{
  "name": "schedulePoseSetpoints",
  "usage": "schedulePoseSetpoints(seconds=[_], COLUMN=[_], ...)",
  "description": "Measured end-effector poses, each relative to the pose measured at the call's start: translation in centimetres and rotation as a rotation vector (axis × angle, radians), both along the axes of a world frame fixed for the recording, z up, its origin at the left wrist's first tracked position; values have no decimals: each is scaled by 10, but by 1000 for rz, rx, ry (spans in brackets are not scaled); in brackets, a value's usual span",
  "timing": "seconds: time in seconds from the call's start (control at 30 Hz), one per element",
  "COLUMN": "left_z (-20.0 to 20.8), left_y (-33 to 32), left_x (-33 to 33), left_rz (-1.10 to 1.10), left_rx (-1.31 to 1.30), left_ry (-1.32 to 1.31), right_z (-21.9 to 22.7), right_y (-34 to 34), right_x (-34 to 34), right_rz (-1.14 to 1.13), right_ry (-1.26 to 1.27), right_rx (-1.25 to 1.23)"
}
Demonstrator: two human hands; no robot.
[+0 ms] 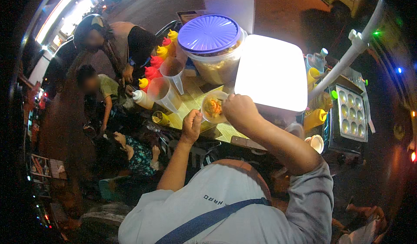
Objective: The person prepares small round snacks on a street cart at night. They pour batter into a multi-cup mold, flip and remove cooked items, then add sauce and toppings into a cup before handing it to a customer.
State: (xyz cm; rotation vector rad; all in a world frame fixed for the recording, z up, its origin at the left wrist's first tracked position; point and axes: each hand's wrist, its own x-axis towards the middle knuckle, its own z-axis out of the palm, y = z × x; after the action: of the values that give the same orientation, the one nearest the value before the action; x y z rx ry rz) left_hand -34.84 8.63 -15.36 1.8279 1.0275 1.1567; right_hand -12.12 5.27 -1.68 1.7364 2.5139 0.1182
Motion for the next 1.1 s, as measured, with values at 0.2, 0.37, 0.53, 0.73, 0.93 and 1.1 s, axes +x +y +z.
schedulePoseSetpoints(seconds=[0.2,0.37,0.53,0.73,0.93,1.1], left_z=[6,7,8,4,-4,-5], left_y=[-3,-4,-3,0,-6,-13], left_x=[7,12,15,8,9,11], left_rz=[51,25,43,41,89,53], left_rx=[106,193,184,147,161,247], left_ry=[-19,41,35,23,-17,33], right_z=[-30,-26,-18,-16,-23,-25], right_y=[-8,-12,-20,-19,-21,-22], right_x=[-7,0,2,-3,0,3], right_rz=[-123,-182,-70,-154,-205,-113], right_ry=[313,428,232,349,417,299], right_rx=[103,87,-168,-53,216,8])
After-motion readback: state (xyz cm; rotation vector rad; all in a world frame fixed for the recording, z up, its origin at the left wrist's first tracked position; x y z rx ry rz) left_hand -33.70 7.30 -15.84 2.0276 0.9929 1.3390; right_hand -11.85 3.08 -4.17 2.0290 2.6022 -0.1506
